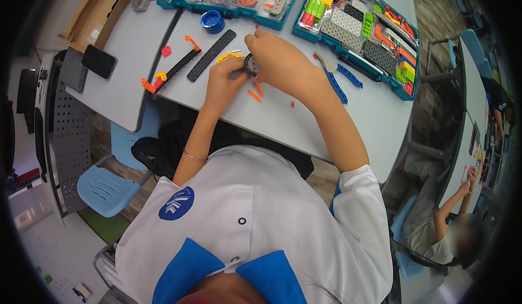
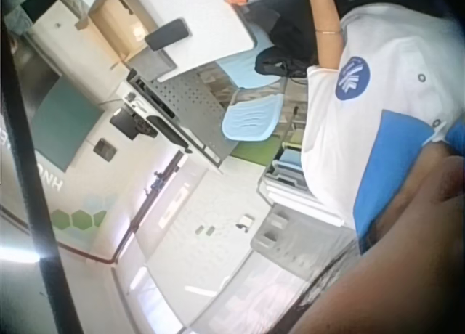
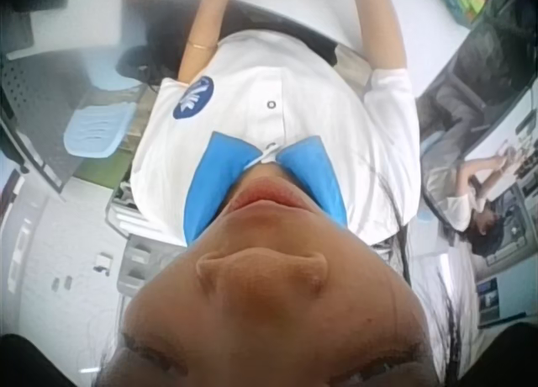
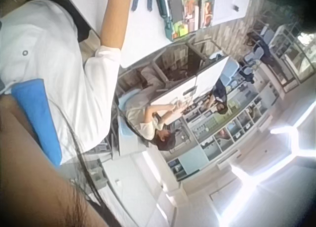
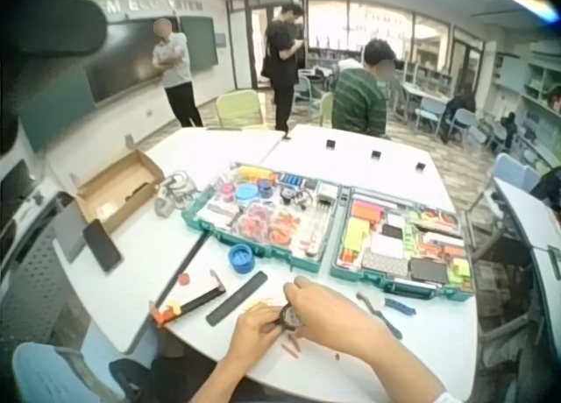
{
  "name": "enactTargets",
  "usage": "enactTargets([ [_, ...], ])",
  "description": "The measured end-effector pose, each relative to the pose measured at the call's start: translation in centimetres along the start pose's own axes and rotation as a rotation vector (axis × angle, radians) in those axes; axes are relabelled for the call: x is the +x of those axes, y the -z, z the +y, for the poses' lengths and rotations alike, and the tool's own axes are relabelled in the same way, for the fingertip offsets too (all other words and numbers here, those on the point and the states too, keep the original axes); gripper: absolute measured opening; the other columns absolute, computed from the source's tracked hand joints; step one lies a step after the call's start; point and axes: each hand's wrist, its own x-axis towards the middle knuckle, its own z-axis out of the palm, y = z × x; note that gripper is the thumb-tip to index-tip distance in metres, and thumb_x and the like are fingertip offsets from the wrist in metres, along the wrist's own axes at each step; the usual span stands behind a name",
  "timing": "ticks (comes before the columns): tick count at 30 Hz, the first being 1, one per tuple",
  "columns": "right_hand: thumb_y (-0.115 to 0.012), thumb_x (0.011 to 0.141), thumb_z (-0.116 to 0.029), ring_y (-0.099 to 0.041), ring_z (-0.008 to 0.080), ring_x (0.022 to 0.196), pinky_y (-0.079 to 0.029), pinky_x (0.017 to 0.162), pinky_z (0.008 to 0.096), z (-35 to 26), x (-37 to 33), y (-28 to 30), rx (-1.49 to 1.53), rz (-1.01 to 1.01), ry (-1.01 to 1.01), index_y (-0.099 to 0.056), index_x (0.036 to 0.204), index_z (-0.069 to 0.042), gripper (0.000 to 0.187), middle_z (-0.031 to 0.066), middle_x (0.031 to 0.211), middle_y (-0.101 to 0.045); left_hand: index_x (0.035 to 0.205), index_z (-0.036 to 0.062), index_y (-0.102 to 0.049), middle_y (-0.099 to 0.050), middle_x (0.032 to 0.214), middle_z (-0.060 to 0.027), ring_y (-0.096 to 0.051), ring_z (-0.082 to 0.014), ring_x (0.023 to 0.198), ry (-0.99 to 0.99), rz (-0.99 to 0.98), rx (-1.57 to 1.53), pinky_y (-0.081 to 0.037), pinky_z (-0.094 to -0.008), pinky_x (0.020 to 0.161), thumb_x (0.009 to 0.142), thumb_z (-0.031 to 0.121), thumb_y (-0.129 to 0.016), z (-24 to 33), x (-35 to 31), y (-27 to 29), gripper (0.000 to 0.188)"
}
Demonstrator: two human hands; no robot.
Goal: The person assembles a small mechanical device using colorful plastic pieces, including a black perforated beam, orange and yellow connectors, and a blue cylindrical component. They connect the pieces by hand, forming a frame and attaching the cylinder to create a compact structure.
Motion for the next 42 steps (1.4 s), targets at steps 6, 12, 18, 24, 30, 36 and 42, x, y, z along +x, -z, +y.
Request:
enactTargets([
  [6, -0.086, 0.063, -0.001, -0.060, 0.0373, 0.106, -0.052, 0.088, 0.0419, -0.2, 0.2, -0.5, -0.042, 0.025, 0.024, -0.055, 0.104, 0.000, 0.052, 0.0152, 0.111, -0.059, 0.098, -0.0039, -0.072, -0.073, 0.091, -0.0142, -0.068, -0.0257, 0.086, 0.046, -0.035, 0.002, -0.052, -0.0340, 0.081, 0.074, -0.006, -0.071, 0.4, 0.0, 0.3, 0.024],
  [12, -0.084, 0.061, 0.001, -0.062, 0.0391, 0.103, -0.053, 0.086, 0.0440, -0.4, 0.3, -1.7, -0.156, 0.112, 0.100, -0.058, 0.106, 0.001, 0.052, 0.0184, 0.109, -0.061, 0.099, -0.0042, -0.072, -0.073, 0.090, -0.0137, -0.068, -0.0236, 0.084, 0.074, -0.027, -0.012, -0.052, -0.0331, 0.080, 0.077, -0.006, -0.069, 0.0, -0.2, 0.4, 0.022],
  [18, -0.082, 0.059, 0.006, -0.061, 0.0374, 0.108, -0.051, 0.091, 0.0417, -0.3, 0.4, -1.8, -0.166, 0.154, 0.113, -0.056, 0.101, 0.001, 0.049, 0.0148, 0.109, -0.062, 0.098, -0.0016, -0.074, -0.072, 0.088, -0.0157, -0.068, -0.0271, 0.080, 0.058, -0.002, -0.046, -0.052, -0.0356, 0.075, 0.079, -0.001, -0.072, 0.3, -0.1, 0.1, 0.019],
  [24, -0.081, 0.059, 0.010, -0.062, 0.0344, 0.110, -0.053, 0.093, 0.0396, -0.3, 0.3, -1.3, -0.171, 0.103, 0.105, -0.057, 0.102, -0.001, 0.051, 0.0107, 0.112, -0.064, 0.097, -0.0003, -0.075, -0.070, 0.083, -0.0139, -0.067, -0.0247, 0.078, 0.045, 0.008, -0.066, -0.052, -0.0344, 0.074, 0.082, 0.005, -0.071, -0.8, -0.1, -0.4, 0.016],
  [30, -0.082, 0.058, 0.009, -0.062, 0.0333, 0.108, -0.053, 0.094, 0.0386, 0.1, 0.2, -1.9, -0.128, 0.120, 0.075, -0.058, 0.105, -0.001, 0.054, 0.0104, 0.110, -0.065, 0.095, -0.0016, -0.074, -0.072, 0.085, -0.0127, -0.067, -0.0212, 0.077, 0.067, -0.002, -0.071, -0.052, -0.0330, 0.074, 0.082, 0.006, -0.072, -1.1, 0.0, -0.4, 0.015],
  [36, -0.084, 0.056, 0.007, -0.062, 0.0324, 0.108, -0.053, 0.091, 0.0390, -0.2, 0.2, -2.4, -0.124, 0.170, 0.075, -0.060, 0.104, -0.002, 0.054, 0.0120, 0.110, -0.065, 0.111, -0.0003, -0.070, -0.074, 0.089, -0.0090, -0.067, -0.0126, 0.078, 0.144, -0.015, -0.085, -0.052, -0.0289, 0.073, 0.084, 0.004, -0.072, -0.2, -0.1, 0.2, 0.028],
  [42, -0.088, 0.056, 0.000, -0.064, 0.0333, 0.102, -0.053, 0.088, 0.0398, 1.7, 0.7, -4.0, -0.108, 0.241, 0.051, -0.064, 0.103, -0.001, 0.053, 0.0138, 0.106, -0.067, 0.129, 0.0047, -0.061, -0.076, 0.093, -0.0070, -0.065, -0.0106, 0.079, 0.083, -0.007, -0.071, -0.050, -0.0246, 0.073, 0.084, 0.004, -0.071, -0.8, 0.1, 0.1, 0.046],
])
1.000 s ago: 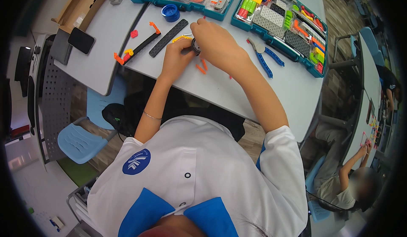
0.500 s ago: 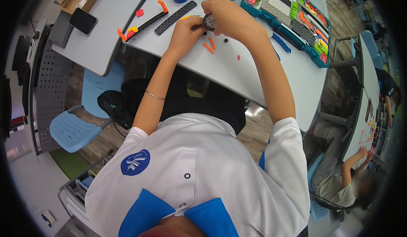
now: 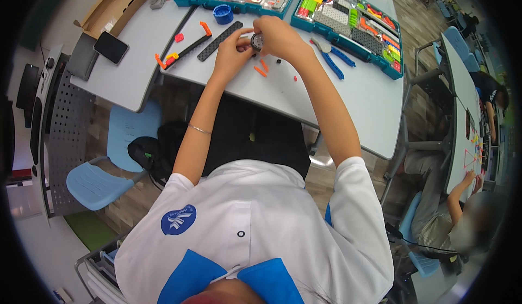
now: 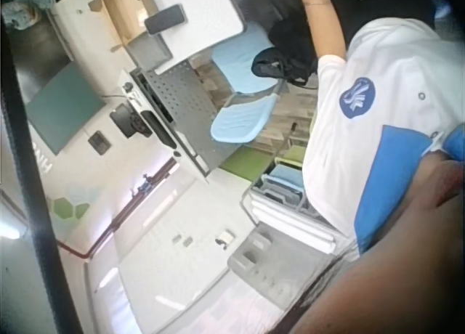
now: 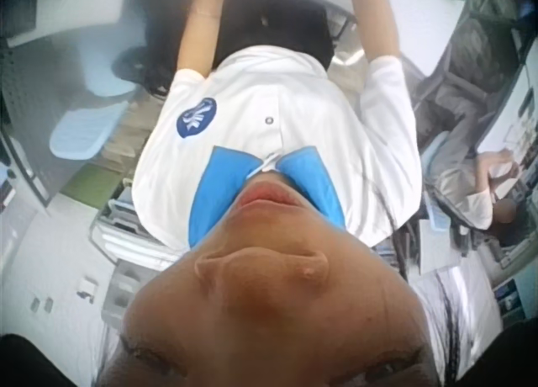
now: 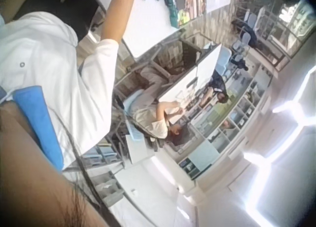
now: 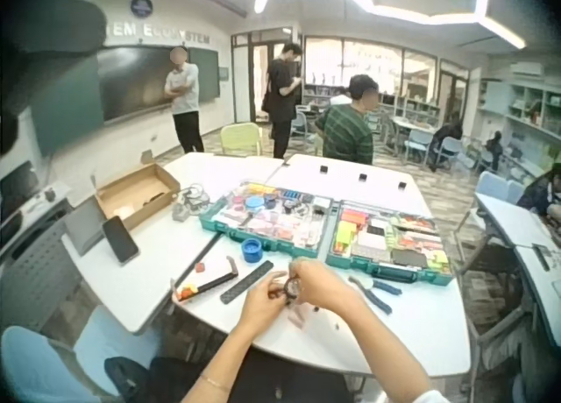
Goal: The person assembles a small mechanical device using colorful plastic pieces, including a black perforated beam, orange and yellow connectors, and a blue cylindrical component. They connect the pieces by hand, forming a frame and attaching the cylinder to create a compact structure.
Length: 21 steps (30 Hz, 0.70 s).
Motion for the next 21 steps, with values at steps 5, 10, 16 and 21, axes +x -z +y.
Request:
enactTargets([
  [5, -0.090, 0.057, -0.008, -0.068, 0.0309, 0.093, -0.054, 0.082, 0.0377, 2.9, -1.4, 0.1, 0.192, 0.045, -0.089, -0.066, 0.100, 0.001, 0.050, 0.0158, 0.101, -0.069, 0.127, 0.0027, -0.061, -0.077, 0.101, -0.0091, -0.068, -0.0108, 0.084, -0.102, -0.002, -0.027, -0.051, -0.0245, 0.075, 0.088, 0.005, -0.066, -0.2, -0.2, -0.1, 0.039],
  [10, -0.087, 0.066, -0.012, -0.068, 0.0251, 0.096, -0.056, 0.084, 0.0357, 4.3, -2.9, -1.5, 0.441, 0.192, -0.071, -0.068, 0.110, 0.000, 0.049, 0.0146, 0.109, -0.069, 0.125, -0.0003, -0.061, -0.076, 0.104, -0.0094, -0.071, -0.0127, 0.090, -0.041, 0.056, -0.134, -0.053, -0.0262, 0.079, 0.093, 0.008, -0.063, 0.1, -0.4, 0.4, 0.033],
  [16, -0.080, 0.074, -0.008, -0.065, 0.0300, 0.104, -0.053, 0.090, 0.0378, 2.2, -3.6, -1.0, 0.376, 0.181, -0.062, -0.056, 0.119, -0.002, 0.051, 0.0171, 0.112, -0.065, 0.114, -0.0001, -0.064, -0.074, 0.096, -0.0091, -0.068, -0.0121, 0.086, -0.108, 0.221, -0.143, -0.051, -0.0256, 0.074, 0.094, 0.005, -0.063, 7.3, -4.4, 1.3, 0.021],
  [21, -0.075, 0.079, -0.011, -0.062, 0.0341, 0.103, -0.049, 0.091, 0.0395, 1.4, -3.1, -1.6, 0.297, 0.184, 0.001, -0.055, 0.111, -0.002, 0.039, 0.0187, 0.110, -0.064, 0.086, 0.0046, -0.063, -0.066, 0.073, -0.0033, -0.059, -0.0091, 0.064, -0.479, 0.183, -0.239, -0.045, -0.0247, 0.064, 0.078, -0.002, -0.077, 19.6, -11.6, 4.6, 0.018],
])
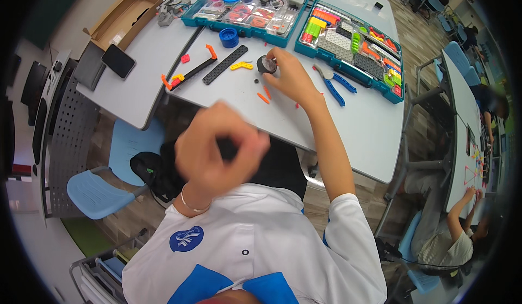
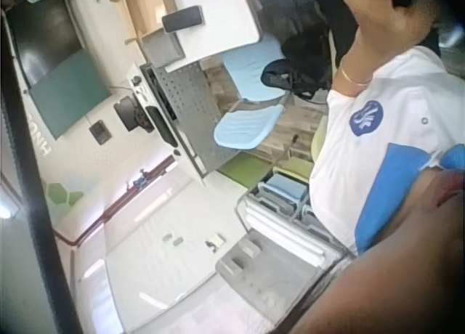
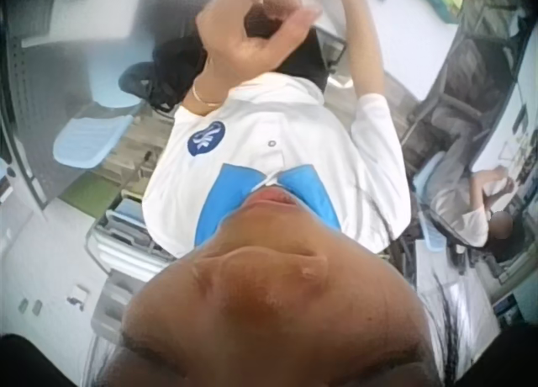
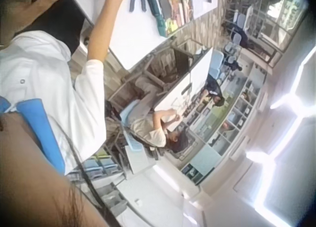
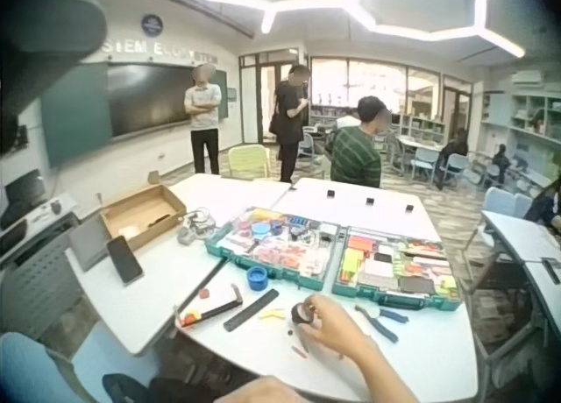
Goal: The person assembles a small mechanical device using colorful plastic pieces, including a black perforated beam, orange and yellow connectors, and a blue cylindrical component. They connect the pieces by hand, forming a frame and attaching the cylinder to create a compact structure.
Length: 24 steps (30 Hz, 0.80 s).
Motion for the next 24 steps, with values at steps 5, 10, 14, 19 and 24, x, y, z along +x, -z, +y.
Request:
enactTargets([
  [5, -0.071, 0.085, -0.018, -0.064, 0.0293, 0.100, -0.052, 0.086, 0.0377, -1.4, 0.5, -0.6, 0.076, 0.087, -0.025, -0.060, 0.113, -0.001, 0.034, 0.0168, 0.108, -0.067, 0.066, 0.0099, -0.052, -0.056, 0.059, -0.0024, -0.049, -0.0138, 0.046, -0.248, -0.006, -0.166, -0.033, -0.0302, 0.041, 0.072, 0.010, -0.080, 6.9, -0.6, 0.0, 0.028],
  [10, -0.050, 0.099, -0.026, -0.069, 0.0242, 0.093, -0.055, 0.079, 0.0335, 0.7, 1.2, -1.0, 0.432, 0.140, -0.233, -0.060, 0.120, 0.003, 0.037, 0.0173, 0.107, -0.070, 0.082, 0.0113, -0.067, -0.054, 0.058, -0.0004, -0.050, -0.0170, 0.047, -0.457, 0.449, 0.043, -0.042, -0.0282, 0.047, 0.080, 0.032, -0.079, 8.2, -0.3, -3.8, 0.024],
  [14, -0.043, 0.102, -0.028, -0.070, 0.0239, 0.098, -0.056, 0.082, 0.0321, 1.6, 1.2, -0.4, 1.103, 0.095, -0.458, -0.057, 0.125, 0.007, 0.044, 0.0199, 0.112, -0.069, 0.077, 0.0044, -0.067, -0.050, 0.057, -0.0015, -0.046, -0.0145, 0.045, -0.297, 0.194, -0.139, -0.034, -0.0262, 0.041, 0.065, 0.020, -0.076, 11.1, -1.0, -1.6, 0.022],
  [19, -0.045, 0.104, -0.030, -0.065, 0.0241, 0.106, -0.055, 0.088, 0.0315, 2.8, 0.4, 0.0, 1.386, 0.069, -0.505, -0.050, 0.132, 0.008, 0.047, 0.0245, 0.121, -0.063, 0.075, 0.0041, -0.065, -0.049, 0.057, -0.0007, -0.044, -0.0134, 0.045, -0.322, 0.174, -0.131, -0.031, -0.0250, 0.040, 0.063, 0.022, -0.075, 12.1, -0.7, -1.8, 0.024],
  [24, -0.056, 0.101, -0.036, -0.064, 0.0233, 0.106, -0.054, 0.087, 0.0304, 2.0, 0.3, -0.4, 1.418, 0.085, -0.537, -0.050, 0.133, 0.006, 0.053, 0.0231, 0.121, -0.062, 0.073, 0.0029, -0.068, -0.049, 0.058, -0.0003, -0.044, -0.0113, 0.045, -0.170, 0.082, -0.208, -0.028, -0.0230, 0.040, 0.057, 0.015, -0.075, 12.7, -0.6, -1.7, 0.022],
])
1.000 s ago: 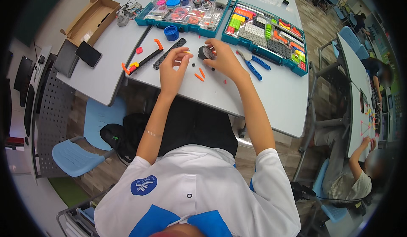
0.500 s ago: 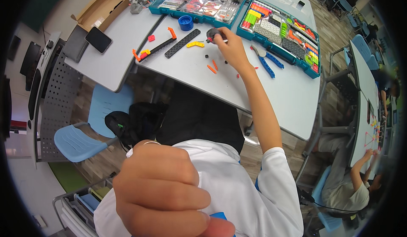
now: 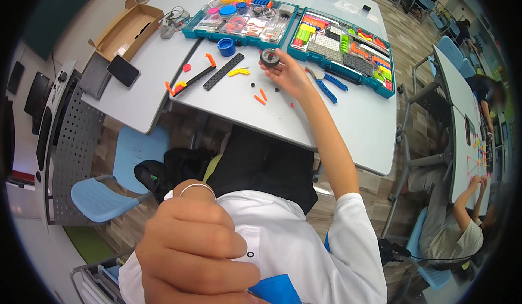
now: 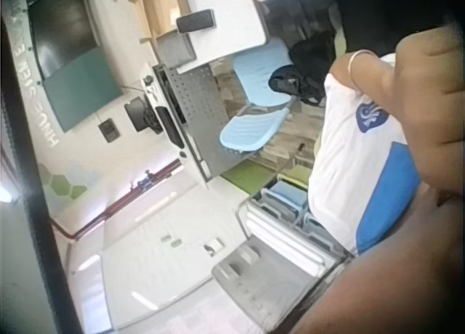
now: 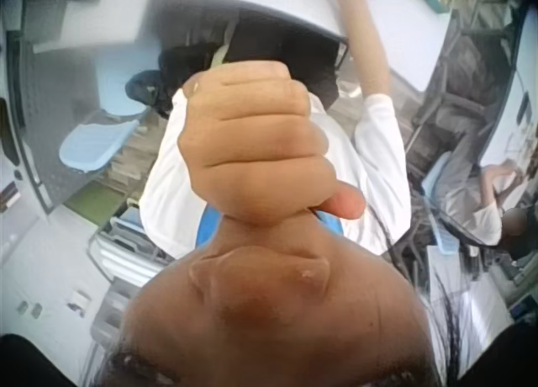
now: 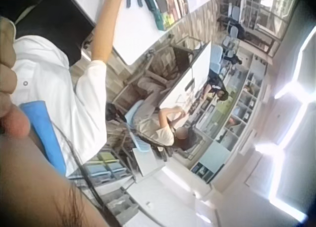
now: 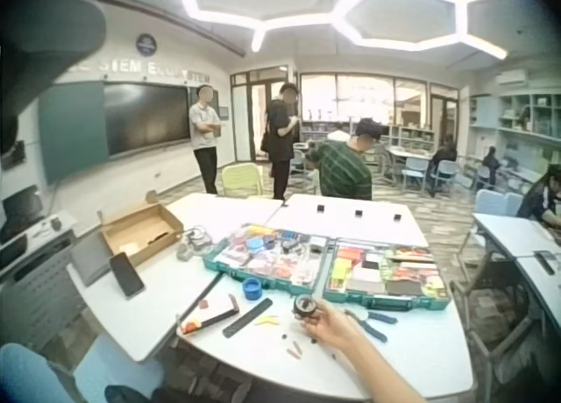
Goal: The person assembles a small mechanical device using colorful plastic pieces, including a black perforated beam, orange and yellow connectors, and a blue cylindrical component. They connect the pieces by hand, forming a frame and attaching the cylinder to create a compact structure.
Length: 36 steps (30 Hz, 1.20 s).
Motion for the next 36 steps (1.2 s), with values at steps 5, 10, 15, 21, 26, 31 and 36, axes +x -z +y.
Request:
enactTargets([
  [5, -0.063, 0.099, -0.038, -0.062, 0.0186, 0.107, -0.052, 0.089, 0.0284, -0.2, -0.8, -1.6, -0.041, -0.029, -0.025, -0.053, 0.132, 0.002, 0.052, 0.0176, 0.120, -0.063, 0.073, 0.0039, -0.069, -0.050, 0.058, -0.0001, -0.045, -0.0111, 0.045, 0.042, 0.011, -0.027, -0.029, -0.0228, 0.040, 0.060, 0.015, -0.077, -1.2, 0.1, -0.6, 0.019],
  [10, -0.064, 0.098, -0.041, -0.062, 0.0199, 0.109, -0.051, 0.091, 0.0284, -0.2, -0.9, -1.6, -0.016, -0.057, -0.012, -0.055, 0.127, 0.002, 0.053, 0.0185, 0.119, -0.064, 0.073, 0.0061, -0.069, -0.052, 0.059, -0.0004, -0.048, -0.0111, 0.047, 0.135, -0.018, 0.031, -0.033, -0.0226, 0.042, 0.062, 0.015, -0.077, -2.0, 0.2, 0.2, 0.016],
  [15, -0.062, 0.099, -0.039, -0.061, 0.0205, 0.111, -0.051, 0.091, 0.0285, -0.1, -1.3, -2.1, -0.042, -0.005, -0.021, -0.053, 0.131, 0.001, 0.053, 0.0193, 0.121, -0.063, 0.073, 0.0065, -0.064, -0.051, 0.058, -0.0005, -0.047, -0.0120, 0.046, -0.104, -0.039, 0.127, -0.032, -0.0238, 0.041, 0.068, 0.022, -0.079, -4.8, 0.5, 1.2, 0.022],
  [21, -0.062, 0.099, -0.036, -0.063, 0.0224, 0.112, -0.051, 0.093, 0.0306, -0.2, -1.3, -1.4, -0.009, -0.033, -0.037, -0.054, 0.130, 0.002, 0.050, 0.0209, 0.122, -0.064, 0.079, 0.0045, -0.052, -0.045, 0.057, -0.0004, -0.040, -0.0134, 0.044, -0.371, -0.034, 0.159, -0.026, -0.0252, 0.040, 0.079, 0.032, -0.082, -9.2, 2.0, 1.9, 0.041],
  [26, -0.058, 0.101, -0.034, -0.066, 0.0254, 0.111, -0.052, 0.093, 0.0318, -0.1, -1.1, -1.8, -0.139, -0.051, -0.015, -0.057, 0.127, 0.004, 0.046, 0.0204, 0.120, -0.066, 0.077, 0.0049, -0.050, -0.047, 0.058, -0.0008, -0.041, -0.0130, 0.045, -0.249, -0.041, 0.178, -0.026, -0.0251, 0.040, 0.079, 0.032, -0.081, -10.0, 3.2, 1.5, 0.042],
  [31, -0.058, 0.100, -0.031, -0.067, 0.0217, 0.103, -0.053, 0.084, 0.0295, 1.8, -0.5, -0.7, -0.182, -0.121, 0.036, -0.057, 0.126, 0.004, 0.044, 0.0187, 0.116, -0.068, 0.074, 0.0069, -0.049, -0.048, 0.059, -0.0012, -0.040, -0.0137, 0.045, -0.323, 0.085, 0.275, -0.027, -0.0255, 0.040, 0.078, 0.029, -0.082, -12.3, 3.4, 2.1, 0.040],
  [36, -0.056, 0.099, -0.029, -0.066, 0.0200, 0.099, -0.052, 0.081, 0.0289, 1.2, -0.4, 1.1, -0.257, -0.156, 0.090, -0.056, 0.126, 0.005, 0.044, 0.0218, 0.114, -0.068, 0.077, 0.0061, -0.064, -0.065, 0.074, -0.0060, -0.058, -0.0179, 0.061, 0.064, 0.136, 0.635, -0.043, -0.0288, 0.054, 0.079, 0.013, -0.080, -14.8, 1.7, 9.2, 0.018],
])
